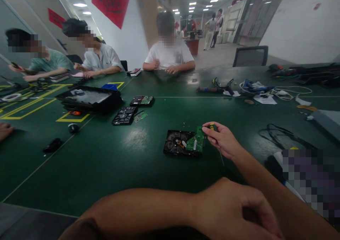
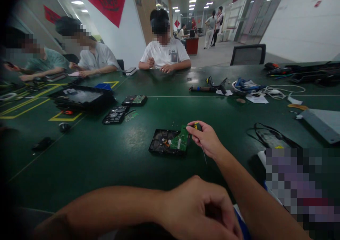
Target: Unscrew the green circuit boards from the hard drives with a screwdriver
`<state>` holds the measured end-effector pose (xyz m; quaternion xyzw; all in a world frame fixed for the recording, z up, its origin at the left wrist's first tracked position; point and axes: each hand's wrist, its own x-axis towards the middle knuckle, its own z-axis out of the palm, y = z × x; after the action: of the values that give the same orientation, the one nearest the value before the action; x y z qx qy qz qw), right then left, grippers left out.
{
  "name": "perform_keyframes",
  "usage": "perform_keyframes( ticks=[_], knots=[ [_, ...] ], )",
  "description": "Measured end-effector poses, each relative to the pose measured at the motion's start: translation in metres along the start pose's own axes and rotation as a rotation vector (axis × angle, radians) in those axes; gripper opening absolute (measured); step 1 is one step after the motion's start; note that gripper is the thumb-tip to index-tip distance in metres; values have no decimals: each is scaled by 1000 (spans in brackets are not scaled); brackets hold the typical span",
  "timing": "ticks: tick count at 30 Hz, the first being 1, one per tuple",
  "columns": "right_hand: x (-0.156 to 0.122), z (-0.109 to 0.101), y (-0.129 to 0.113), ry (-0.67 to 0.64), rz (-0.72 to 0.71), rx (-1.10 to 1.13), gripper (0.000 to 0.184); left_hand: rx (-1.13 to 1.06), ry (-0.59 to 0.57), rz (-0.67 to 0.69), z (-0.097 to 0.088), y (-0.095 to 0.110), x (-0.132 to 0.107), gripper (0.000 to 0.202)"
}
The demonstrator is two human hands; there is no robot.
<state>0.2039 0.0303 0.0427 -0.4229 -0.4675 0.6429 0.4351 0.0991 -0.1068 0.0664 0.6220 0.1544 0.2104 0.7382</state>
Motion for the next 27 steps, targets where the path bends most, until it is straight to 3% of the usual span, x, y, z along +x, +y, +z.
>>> perform_keyframes(
  ticks=[3, 6, 8, 15, 18, 22, 27],
  knots=[
    [0, 3, 2, -6, 14, -34, 40, 476, 170, -7, -33, -19, -30, 41],
    [-1, 5, 2, -21, 32, -40, 40, 1050, 185, 151, -59, -30, -57, 23],
    [-1, 5, 1, -23, 37, -37, 40, 1205, 219, 205, -68, -35, -67, 21],
    [-5, 11, 3, -35, 35, -54, 40, 1360, 231, 369, -68, -43, -62, 39],
    [-5, 13, 5, -11, 21, -105, 40, 1423, 202, 402, -66, -41, -60, 38],
    [-5, 15, 6, -2, -5, -197, 38, 1498, 239, 389, -65, -36, -62, 24],
    [-5, 13, 7, 20, -45, -348, 40, 1566, 363, 340, -57, -26, -65, 30]
  ],
)
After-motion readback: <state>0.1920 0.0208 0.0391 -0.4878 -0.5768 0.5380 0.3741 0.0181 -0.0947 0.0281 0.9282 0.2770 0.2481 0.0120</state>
